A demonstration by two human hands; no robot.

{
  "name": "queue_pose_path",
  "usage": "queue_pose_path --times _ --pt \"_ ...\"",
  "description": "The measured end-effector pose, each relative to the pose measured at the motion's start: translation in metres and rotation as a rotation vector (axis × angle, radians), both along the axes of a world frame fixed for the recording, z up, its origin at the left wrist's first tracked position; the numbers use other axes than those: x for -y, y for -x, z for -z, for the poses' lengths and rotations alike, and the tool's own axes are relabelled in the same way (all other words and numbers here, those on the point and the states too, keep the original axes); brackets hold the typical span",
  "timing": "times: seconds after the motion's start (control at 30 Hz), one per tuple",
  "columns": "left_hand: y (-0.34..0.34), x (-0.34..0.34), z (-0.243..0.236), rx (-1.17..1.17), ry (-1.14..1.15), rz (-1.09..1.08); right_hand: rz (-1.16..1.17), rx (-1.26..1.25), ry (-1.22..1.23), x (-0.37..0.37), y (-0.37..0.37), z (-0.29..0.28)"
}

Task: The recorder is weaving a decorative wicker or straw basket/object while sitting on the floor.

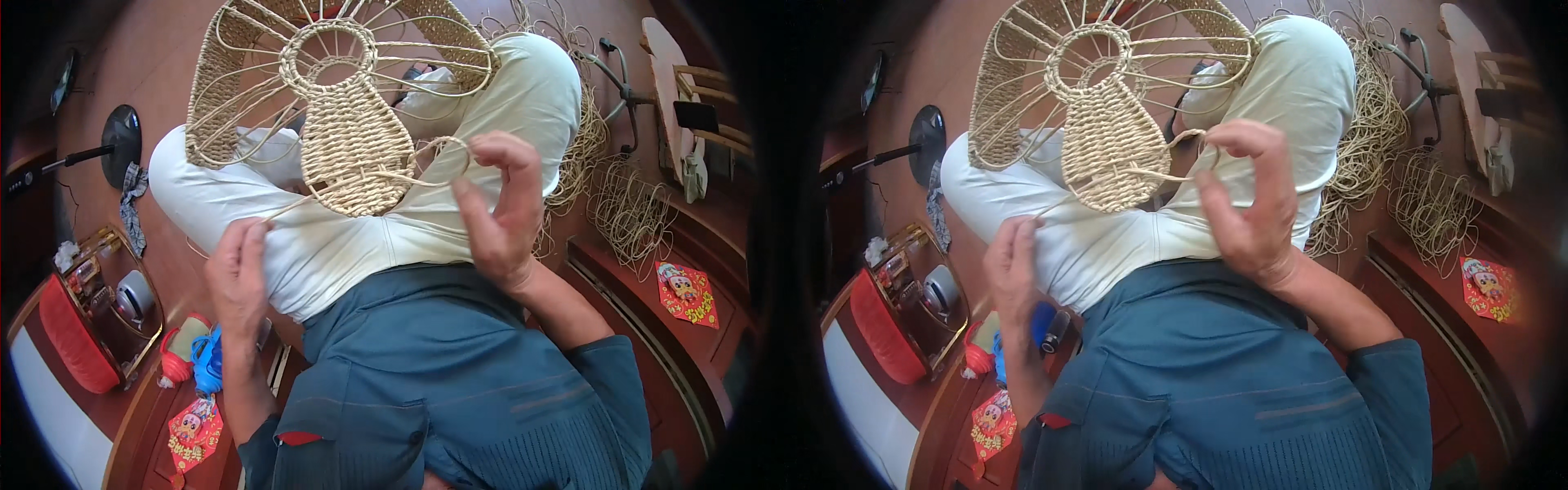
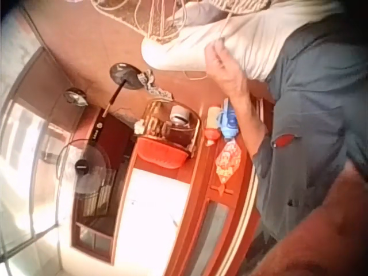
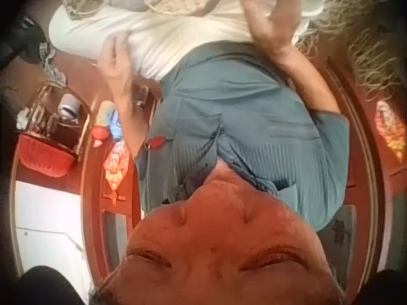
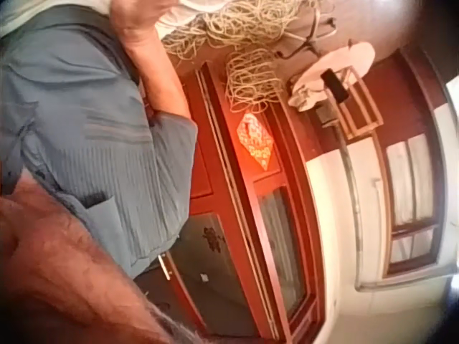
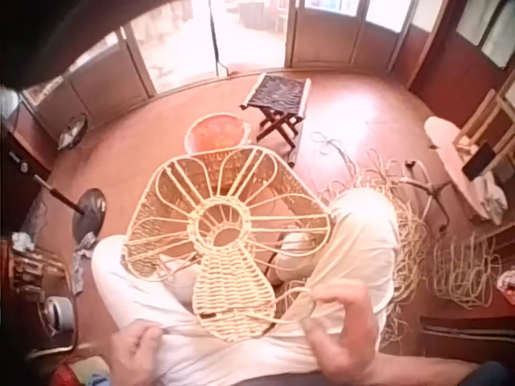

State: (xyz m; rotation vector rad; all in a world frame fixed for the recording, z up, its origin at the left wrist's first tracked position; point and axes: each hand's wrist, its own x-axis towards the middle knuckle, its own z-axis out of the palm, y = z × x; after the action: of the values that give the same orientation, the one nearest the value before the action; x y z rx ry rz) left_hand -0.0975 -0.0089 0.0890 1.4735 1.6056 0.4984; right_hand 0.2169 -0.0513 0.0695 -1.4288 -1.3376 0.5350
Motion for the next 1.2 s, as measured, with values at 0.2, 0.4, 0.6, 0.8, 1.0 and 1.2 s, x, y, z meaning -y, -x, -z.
queue_pose_path --times 0.2,0.4,0.6,0.8,1.0,1.2 --pt "0.076 0.002 -0.004 -0.198 -0.204 -0.097 -0.066 -0.6 0.34 0.009 0.005 0.01" --pt "0.123 0.007 -0.011 -0.513 -0.153 -0.106 -0.122 -0.897 0.477 -0.002 0.021 0.018" --pt "0.07 0.01 -0.027 -0.944 -0.448 0.135 -0.129 -0.853 0.46 -0.005 0.023 0.021" --pt "-0.029 0.004 -0.013 -0.13 -0.22 0.123 -0.097 -0.813 0.463 -0.008 0.028 0.016" --pt "-0.033 -0.008 0.005 -0.093 -0.383 0.233 -0.088 0.053 0.217 -0.013 0.036 0.002" --pt "-0.022 -0.007 -0.002 -0.127 -0.353 0.281 -0.157 0.368 0.132 -0.024 0.039 0.003"
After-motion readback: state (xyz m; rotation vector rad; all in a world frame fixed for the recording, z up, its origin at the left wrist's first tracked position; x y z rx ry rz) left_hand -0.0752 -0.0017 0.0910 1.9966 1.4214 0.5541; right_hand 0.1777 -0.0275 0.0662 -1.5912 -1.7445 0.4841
